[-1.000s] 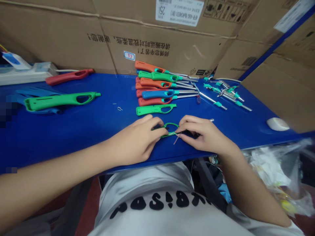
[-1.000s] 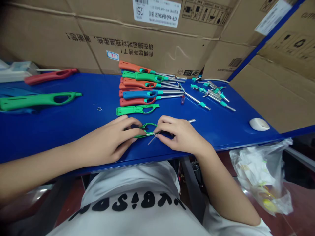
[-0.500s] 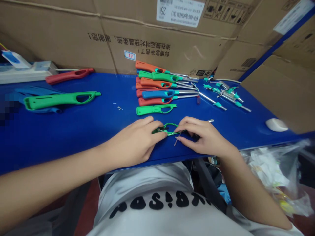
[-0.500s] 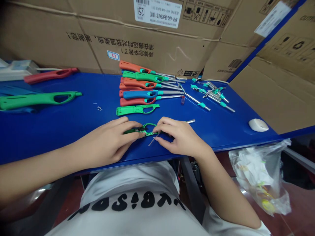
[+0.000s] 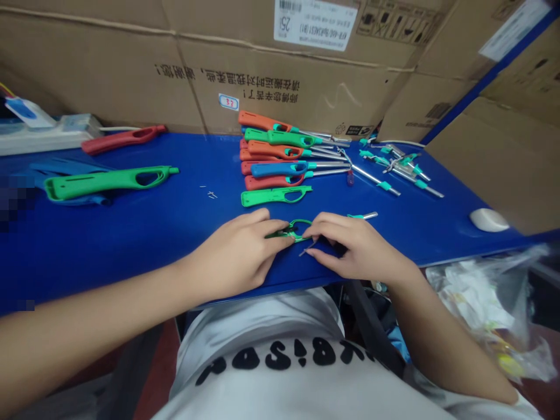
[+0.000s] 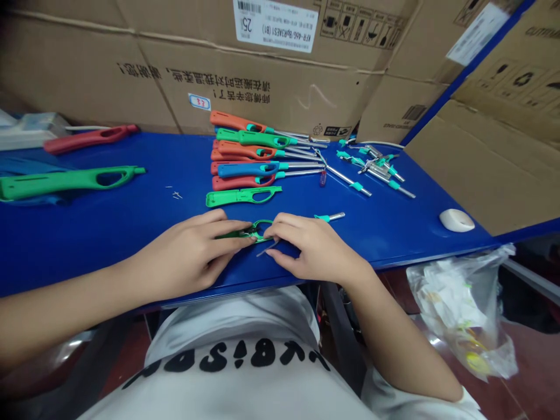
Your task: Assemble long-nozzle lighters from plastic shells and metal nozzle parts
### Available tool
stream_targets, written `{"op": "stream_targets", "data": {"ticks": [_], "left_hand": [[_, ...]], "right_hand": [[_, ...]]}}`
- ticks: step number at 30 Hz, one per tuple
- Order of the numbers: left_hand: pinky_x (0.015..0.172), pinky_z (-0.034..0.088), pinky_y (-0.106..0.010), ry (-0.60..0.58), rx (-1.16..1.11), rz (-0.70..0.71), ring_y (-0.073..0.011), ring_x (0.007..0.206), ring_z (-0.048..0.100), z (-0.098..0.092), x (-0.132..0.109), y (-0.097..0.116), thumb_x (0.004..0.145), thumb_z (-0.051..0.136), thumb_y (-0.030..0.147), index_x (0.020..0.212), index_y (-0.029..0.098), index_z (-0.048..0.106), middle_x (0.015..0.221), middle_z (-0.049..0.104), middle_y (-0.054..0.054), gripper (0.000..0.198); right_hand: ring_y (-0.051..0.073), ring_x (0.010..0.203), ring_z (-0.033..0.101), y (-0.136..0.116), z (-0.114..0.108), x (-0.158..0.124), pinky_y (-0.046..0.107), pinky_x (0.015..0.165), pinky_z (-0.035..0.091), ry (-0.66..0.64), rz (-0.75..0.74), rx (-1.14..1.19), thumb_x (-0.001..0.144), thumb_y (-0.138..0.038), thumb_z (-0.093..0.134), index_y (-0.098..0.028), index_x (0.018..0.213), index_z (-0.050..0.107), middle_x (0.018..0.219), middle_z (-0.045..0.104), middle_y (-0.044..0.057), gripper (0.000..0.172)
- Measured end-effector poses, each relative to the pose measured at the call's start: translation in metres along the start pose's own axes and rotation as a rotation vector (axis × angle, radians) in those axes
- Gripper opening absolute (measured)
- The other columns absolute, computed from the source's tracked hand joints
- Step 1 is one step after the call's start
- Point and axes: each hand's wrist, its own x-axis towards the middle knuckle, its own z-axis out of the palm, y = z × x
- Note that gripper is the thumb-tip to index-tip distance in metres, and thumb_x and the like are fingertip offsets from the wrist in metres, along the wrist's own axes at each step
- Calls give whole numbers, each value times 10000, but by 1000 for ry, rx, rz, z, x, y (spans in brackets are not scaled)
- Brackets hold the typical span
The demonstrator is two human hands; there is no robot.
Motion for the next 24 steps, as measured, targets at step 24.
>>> {"op": "stream_targets", "data": {"ticks": [24], "left_hand": [[859, 603, -415, 89, -27, 71, -256, 1022, 617, 7, -1, -4, 993, 444, 119, 1359, 142, 630, 1302, 708, -80, 411]], "right_hand": [[270, 1029, 637, 182, -111, 3, 349, 879, 501, 152, 750, -609, 833, -136, 589, -180, 1090, 737, 1150, 671, 142, 300]]}}
